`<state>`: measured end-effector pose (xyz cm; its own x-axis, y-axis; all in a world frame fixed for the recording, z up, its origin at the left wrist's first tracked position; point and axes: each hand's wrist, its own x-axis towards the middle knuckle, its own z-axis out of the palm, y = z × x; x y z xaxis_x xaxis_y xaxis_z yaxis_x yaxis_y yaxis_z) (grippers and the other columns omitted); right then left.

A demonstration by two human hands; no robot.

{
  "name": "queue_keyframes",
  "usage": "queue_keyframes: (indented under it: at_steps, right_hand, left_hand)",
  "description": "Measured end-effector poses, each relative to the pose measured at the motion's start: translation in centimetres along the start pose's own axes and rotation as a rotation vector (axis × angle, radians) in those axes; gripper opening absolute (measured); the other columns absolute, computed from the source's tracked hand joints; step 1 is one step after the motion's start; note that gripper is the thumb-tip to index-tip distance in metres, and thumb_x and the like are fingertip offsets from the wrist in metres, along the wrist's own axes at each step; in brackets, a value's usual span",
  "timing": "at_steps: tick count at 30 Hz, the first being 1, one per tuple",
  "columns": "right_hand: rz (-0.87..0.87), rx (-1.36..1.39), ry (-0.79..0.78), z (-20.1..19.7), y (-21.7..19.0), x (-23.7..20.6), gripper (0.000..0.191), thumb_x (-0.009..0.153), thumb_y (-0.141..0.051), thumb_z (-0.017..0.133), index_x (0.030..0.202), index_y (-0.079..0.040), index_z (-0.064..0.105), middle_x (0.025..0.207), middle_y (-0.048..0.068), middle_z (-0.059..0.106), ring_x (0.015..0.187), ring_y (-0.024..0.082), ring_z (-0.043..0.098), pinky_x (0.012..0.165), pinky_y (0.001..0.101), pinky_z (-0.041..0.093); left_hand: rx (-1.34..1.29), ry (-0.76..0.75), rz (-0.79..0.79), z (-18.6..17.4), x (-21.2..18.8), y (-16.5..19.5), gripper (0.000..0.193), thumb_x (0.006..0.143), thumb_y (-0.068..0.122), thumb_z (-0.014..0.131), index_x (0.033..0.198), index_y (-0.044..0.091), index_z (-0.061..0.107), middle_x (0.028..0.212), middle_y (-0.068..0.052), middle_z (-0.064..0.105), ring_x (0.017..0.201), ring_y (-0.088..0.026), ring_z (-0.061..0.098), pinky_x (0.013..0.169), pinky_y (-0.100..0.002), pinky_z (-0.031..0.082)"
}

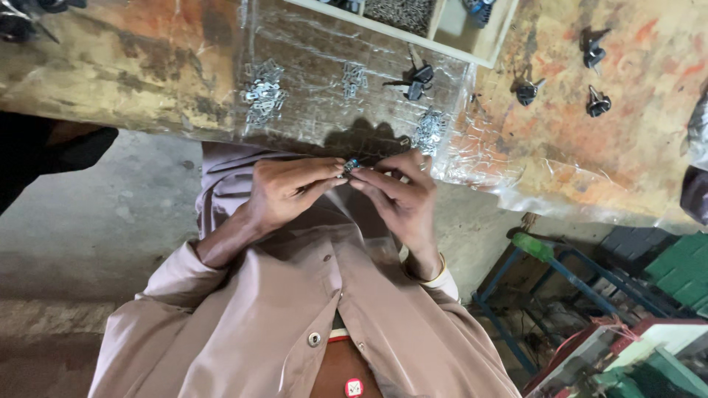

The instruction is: The person sits at a workbench and assembles small lock cylinders by hand. They pick tiny pins and springs from a compartment tray, insert them into a cylinder body held in the other hand, and place finished cylinders into the tray, repeating the cycle.

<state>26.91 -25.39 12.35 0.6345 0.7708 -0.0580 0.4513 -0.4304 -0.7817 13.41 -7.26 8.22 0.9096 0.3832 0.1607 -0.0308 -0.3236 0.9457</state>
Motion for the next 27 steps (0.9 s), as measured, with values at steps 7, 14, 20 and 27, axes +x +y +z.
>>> queue_keyframes:
  at_steps: [7, 14, 20, 27]
  right_hand:
    - [-0.046, -0.419, 0.296, -1.6, 2.0, -0.9, 0.044, 0.088, -0.035, 0.089, 0.124, -0.013, 0.075, 0.144, 0.013, 0.054, 0.134, 0.038, 0.040, 0.115, 0.0513, 0.033]
    - [-0.239, -0.387, 0.217, -0.4, 2.3, -1.8, 0.025, 0.085, -0.022, 0.091, 0.107, -0.021, 0.079, 0.127, -0.001, 0.066, 0.123, 0.027, 0.052, 0.106, 0.0456, 0.033]
    - [-0.176, -0.086, 0.193, 0.8, 1.4, -0.8, 0.019, 0.089, -0.005, 0.086, 0.105, -0.009, 0.077, 0.105, -0.001, 0.074, 0.099, 0.017, 0.066, 0.099, 0.0357, 0.035]
    - [-0.119, 0.074, 0.154, 2.5, -1.2, 1.2, 0.025, 0.091, 0.003, 0.078, 0.114, -0.005, 0.074, 0.105, 0.006, 0.075, 0.097, 0.019, 0.065, 0.095, 0.0324, 0.038]
  left_hand:
    - [-0.081, 0.076, -0.121, -0.4, -0.2, 0.0, 0.021, 0.090, 0.000, 0.084, 0.109, -0.002, 0.076, 0.114, -0.014, 0.077, 0.102, -0.022, 0.078, 0.085, -0.030, 0.065]
    - [-0.069, 0.113, -0.144, -0.5, -0.1, 0.1, 0.022, 0.088, 0.001, 0.087, 0.107, -0.001, 0.076, 0.112, -0.014, 0.077, 0.101, -0.022, 0.079, 0.085, -0.030, 0.064]
    - [-0.090, 0.104, -0.162, -0.5, 0.2, 0.2, 0.023, 0.089, 0.000, 0.084, 0.110, -0.002, 0.075, 0.114, -0.015, 0.077, 0.100, -0.022, 0.079, 0.080, -0.029, 0.065]
    - [-0.008, 0.089, -0.134, -0.8, 0.4, 0.3, 0.025, 0.090, 0.001, 0.083, 0.114, 0.000, 0.075, 0.114, -0.014, 0.077, 0.100, -0.024, 0.079, 0.082, -0.030, 0.064]
